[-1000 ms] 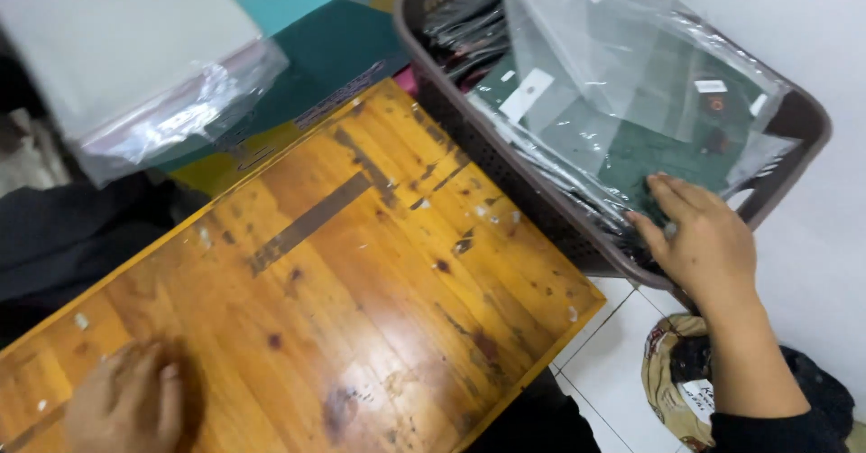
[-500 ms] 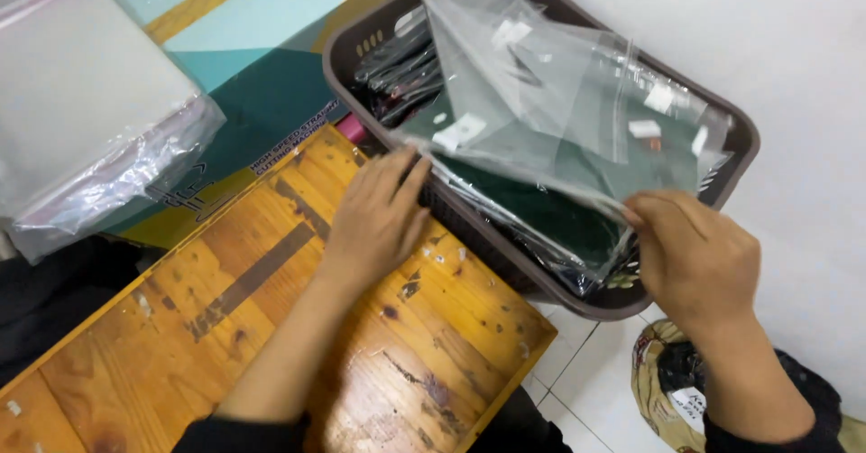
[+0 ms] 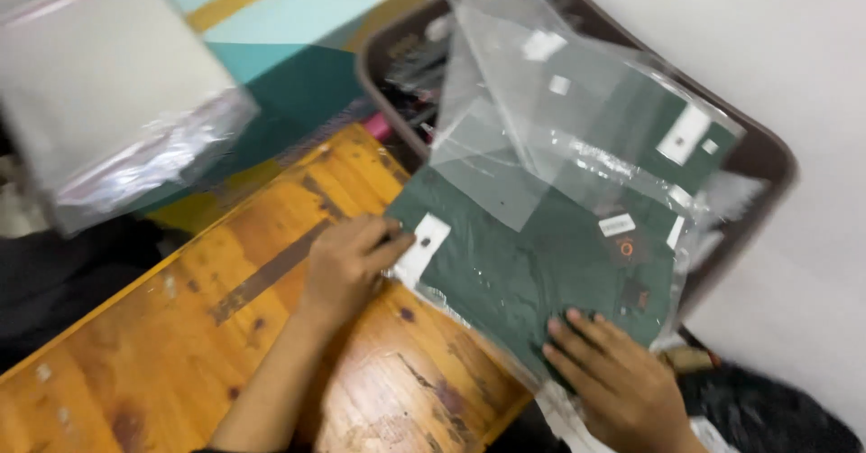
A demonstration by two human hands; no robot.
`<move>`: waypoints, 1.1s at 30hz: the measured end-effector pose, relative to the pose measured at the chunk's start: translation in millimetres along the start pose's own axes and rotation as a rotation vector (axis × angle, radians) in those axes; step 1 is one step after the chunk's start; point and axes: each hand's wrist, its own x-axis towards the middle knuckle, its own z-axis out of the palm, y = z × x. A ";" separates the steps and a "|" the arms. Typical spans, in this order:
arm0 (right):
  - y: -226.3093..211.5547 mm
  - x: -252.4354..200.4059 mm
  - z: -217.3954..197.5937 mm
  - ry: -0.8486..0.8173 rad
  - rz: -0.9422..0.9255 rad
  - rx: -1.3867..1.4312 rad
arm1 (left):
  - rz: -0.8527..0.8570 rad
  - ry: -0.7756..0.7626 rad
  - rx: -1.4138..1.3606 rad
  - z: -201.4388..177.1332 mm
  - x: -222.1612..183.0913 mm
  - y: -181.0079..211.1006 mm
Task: Packing folded shirts into clear plastic bags and sealing them at a packaging station.
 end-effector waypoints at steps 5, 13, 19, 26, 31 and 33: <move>-19.0 31.2 21.3 -0.015 -0.073 0.128 | -0.054 -0.110 0.117 -57.9 -71.6 2.8; -40.3 84.6 104.1 -0.023 -0.360 0.201 | -0.361 -0.774 0.393 -143.6 -234.5 52.5; -27.1 128.2 119.2 -0.315 -0.148 0.847 | -0.677 -0.672 0.002 -186.8 -289.5 138.1; -29.9 198.9 178.2 -0.305 0.403 0.434 | -0.995 -0.509 0.328 -195.7 -238.1 103.1; -57.9 241.5 159.1 -0.582 0.928 1.216 | -1.332 -0.677 0.209 -180.9 -249.8 37.0; -76.7 263.3 133.7 -0.572 0.947 1.221 | -1.358 -0.663 0.238 -181.0 -247.5 26.8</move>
